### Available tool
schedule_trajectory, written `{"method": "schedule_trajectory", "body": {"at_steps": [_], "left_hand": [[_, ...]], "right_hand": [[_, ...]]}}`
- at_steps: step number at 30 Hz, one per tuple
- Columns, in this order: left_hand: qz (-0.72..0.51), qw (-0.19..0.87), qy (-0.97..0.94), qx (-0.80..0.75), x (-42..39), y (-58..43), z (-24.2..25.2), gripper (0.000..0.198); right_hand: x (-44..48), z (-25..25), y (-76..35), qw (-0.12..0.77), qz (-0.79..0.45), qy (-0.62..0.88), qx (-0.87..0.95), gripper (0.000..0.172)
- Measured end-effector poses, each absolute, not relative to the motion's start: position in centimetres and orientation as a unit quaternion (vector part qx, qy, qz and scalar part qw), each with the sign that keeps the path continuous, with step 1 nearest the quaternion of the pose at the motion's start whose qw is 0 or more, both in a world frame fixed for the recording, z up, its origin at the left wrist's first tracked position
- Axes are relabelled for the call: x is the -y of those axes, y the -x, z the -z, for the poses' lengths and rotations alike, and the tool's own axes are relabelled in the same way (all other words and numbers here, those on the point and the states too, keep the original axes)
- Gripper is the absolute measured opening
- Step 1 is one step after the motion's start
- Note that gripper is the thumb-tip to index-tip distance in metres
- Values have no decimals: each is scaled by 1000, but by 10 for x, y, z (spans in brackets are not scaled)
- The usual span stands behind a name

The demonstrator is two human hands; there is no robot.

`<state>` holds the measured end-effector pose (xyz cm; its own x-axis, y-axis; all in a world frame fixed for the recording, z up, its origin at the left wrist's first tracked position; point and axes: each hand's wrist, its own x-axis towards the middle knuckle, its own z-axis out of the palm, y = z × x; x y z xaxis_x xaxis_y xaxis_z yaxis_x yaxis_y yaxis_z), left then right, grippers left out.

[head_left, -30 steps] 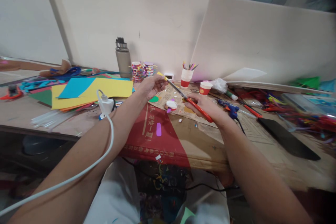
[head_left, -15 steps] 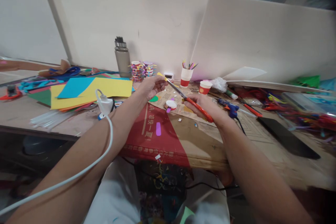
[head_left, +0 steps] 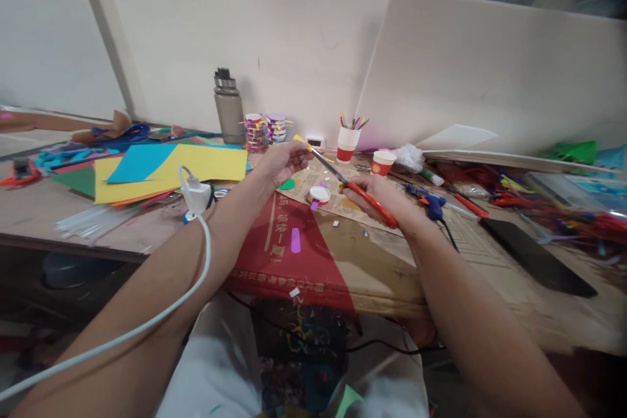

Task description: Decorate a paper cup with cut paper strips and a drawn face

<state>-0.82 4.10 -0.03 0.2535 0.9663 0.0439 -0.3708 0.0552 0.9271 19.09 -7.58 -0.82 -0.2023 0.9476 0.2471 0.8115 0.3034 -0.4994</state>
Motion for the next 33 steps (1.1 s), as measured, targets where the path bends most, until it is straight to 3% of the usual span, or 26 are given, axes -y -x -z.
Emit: {"method": "schedule_trajectory", "body": {"at_steps": [17,33], "left_hand": [[-523,659,-440,-314,-45,10,3,6],[-521,662,-439,-314,-44,8,3,7]], "right_hand": [[72,14,-195,270,-116,545,785,23],[69,18,-195,268,-100,552,783,31]]}}
